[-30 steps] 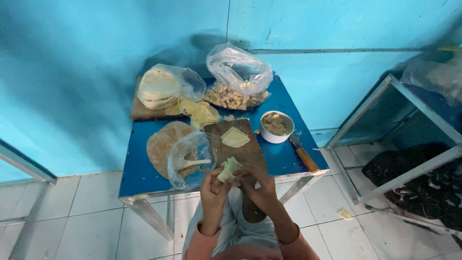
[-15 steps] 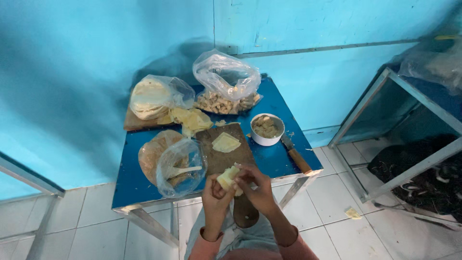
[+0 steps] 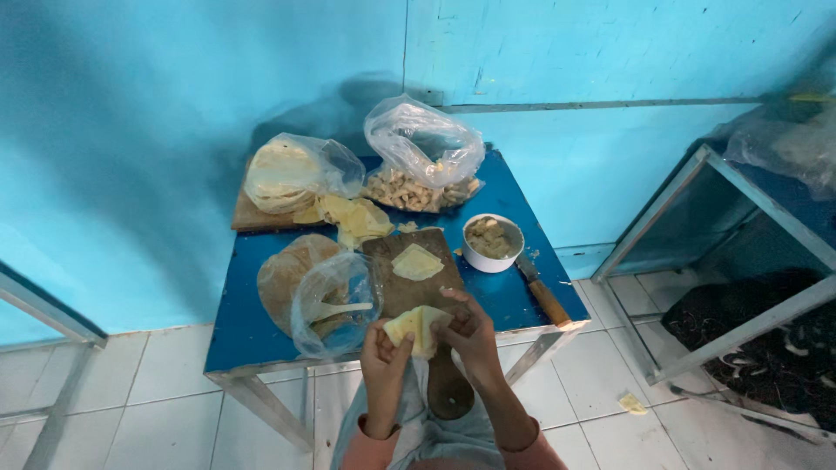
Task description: The person sits at a small table and folds thin wrapper sheets around pieces of filling, scooping filling with a spoon and pressing each wrapper closed. The finished wrapped pieces accumulate in a pile on the table as the person works through the wrappers one at a time.
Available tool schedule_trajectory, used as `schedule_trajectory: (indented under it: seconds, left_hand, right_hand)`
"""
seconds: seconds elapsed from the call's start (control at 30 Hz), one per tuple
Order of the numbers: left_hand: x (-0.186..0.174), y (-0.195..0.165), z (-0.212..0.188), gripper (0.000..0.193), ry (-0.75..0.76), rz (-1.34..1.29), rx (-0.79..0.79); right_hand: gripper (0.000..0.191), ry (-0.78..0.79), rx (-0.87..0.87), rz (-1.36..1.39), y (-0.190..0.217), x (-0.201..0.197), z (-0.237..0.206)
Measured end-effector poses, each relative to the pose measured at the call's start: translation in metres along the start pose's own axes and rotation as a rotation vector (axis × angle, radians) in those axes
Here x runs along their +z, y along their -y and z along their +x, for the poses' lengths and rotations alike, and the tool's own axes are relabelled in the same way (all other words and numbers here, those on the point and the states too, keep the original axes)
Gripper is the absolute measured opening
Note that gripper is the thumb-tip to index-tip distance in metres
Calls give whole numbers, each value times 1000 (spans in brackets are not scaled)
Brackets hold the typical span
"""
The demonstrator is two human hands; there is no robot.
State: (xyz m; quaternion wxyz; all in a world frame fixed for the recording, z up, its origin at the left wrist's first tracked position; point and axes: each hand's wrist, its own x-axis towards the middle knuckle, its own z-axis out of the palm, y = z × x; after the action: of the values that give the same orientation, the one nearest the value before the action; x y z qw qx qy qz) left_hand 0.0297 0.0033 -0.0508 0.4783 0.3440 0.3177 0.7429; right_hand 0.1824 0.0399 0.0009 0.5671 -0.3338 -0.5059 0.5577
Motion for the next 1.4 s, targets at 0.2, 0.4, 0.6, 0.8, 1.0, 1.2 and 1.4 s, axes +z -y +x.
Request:
schedule_trajectory:
  seconds: [0.2,0.4,0.6,0.8,1.0,1.2,1.4]
  left_hand:
    - [-10,6,-2,27,-20,14,76]
    - [-7,-5,-9,27,-48,6,16]
    - [-2,-21,-15,24,-48,18,18]
    - [-2,-21,-13,26,-79,37,9]
    - [-8,-17,-13,27,-74,61,53]
    - [-8,-20,-14,28,-72,35,72]
    - [-5,-27,-15,29,-94,54,9]
  right_hand:
    - [56,-189,-332,-317,10,-28,53]
    - [53,23,-576,-926,11,-5,97]
    - [54,168,-542,-1007,-5,10,96]
    - [50,143,-498,-922,-9,11,101]
    - [61,245,-489,-964,7,4,100]
    - [59,226,-547,-1039,20,2,125]
    - [54,334,-590,-1098,20,14,136]
